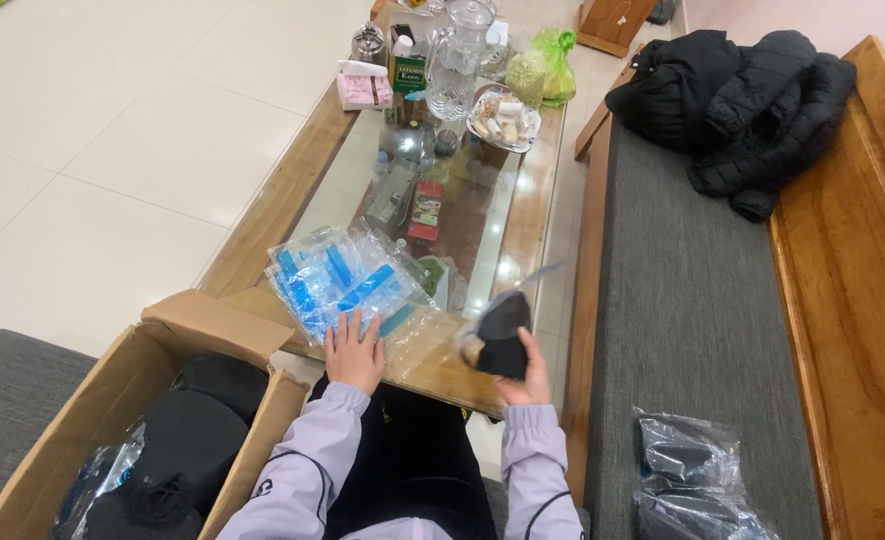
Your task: The person is sorting black face masks by picking them one by one from a cardboard box and placing them on a glass table.
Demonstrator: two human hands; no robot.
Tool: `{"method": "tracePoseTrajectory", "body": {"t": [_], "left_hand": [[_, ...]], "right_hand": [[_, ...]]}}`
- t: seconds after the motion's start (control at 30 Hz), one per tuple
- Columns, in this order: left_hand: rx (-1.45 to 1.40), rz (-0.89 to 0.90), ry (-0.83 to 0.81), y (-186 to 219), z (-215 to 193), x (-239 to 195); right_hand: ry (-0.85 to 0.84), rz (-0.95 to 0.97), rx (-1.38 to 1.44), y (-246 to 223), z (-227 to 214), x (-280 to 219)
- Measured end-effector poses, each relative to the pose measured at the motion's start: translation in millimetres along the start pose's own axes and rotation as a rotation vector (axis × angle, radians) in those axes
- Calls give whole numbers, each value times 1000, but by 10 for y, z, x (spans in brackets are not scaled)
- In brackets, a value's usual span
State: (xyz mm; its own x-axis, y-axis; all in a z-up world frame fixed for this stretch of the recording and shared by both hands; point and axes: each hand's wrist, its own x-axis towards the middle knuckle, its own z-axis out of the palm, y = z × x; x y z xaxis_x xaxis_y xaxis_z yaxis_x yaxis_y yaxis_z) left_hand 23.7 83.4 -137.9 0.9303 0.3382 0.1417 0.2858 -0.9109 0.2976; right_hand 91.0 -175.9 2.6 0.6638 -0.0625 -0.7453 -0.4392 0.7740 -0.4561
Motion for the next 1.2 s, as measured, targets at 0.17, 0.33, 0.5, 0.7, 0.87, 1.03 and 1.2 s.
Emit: {"method": "tracePoseTrajectory", "body": {"t": [0.17, 0.33, 0.5, 0.7, 0.87, 1.03, 1.2], "left_hand": [[-45, 35, 73, 59, -130, -4], [-713, 86, -54, 625, -1131, -116], [-1626, -228, -502, 850, -957, -102], [-1967, -457, -576, 884, -795, -212], [-1994, -596, -603, 908, -476, -298], [-1979, -664, -608, 1136, -777, -345], [-1905, -672, -599, 1292, -986, -465]], "right_hand": [[-94, -208, -177, -170, 14, -484], [-157, -413, -474, -27, -198, -403], [-231, -302, -621, 147, -148, -519], [-467, -246, -792, 147, -257, -563], [-477, -253, -685, 231, -255, -559], [-461, -266, -449, 374, -169, -617], [-380, -308, -269, 470, 210, -1173]]}}
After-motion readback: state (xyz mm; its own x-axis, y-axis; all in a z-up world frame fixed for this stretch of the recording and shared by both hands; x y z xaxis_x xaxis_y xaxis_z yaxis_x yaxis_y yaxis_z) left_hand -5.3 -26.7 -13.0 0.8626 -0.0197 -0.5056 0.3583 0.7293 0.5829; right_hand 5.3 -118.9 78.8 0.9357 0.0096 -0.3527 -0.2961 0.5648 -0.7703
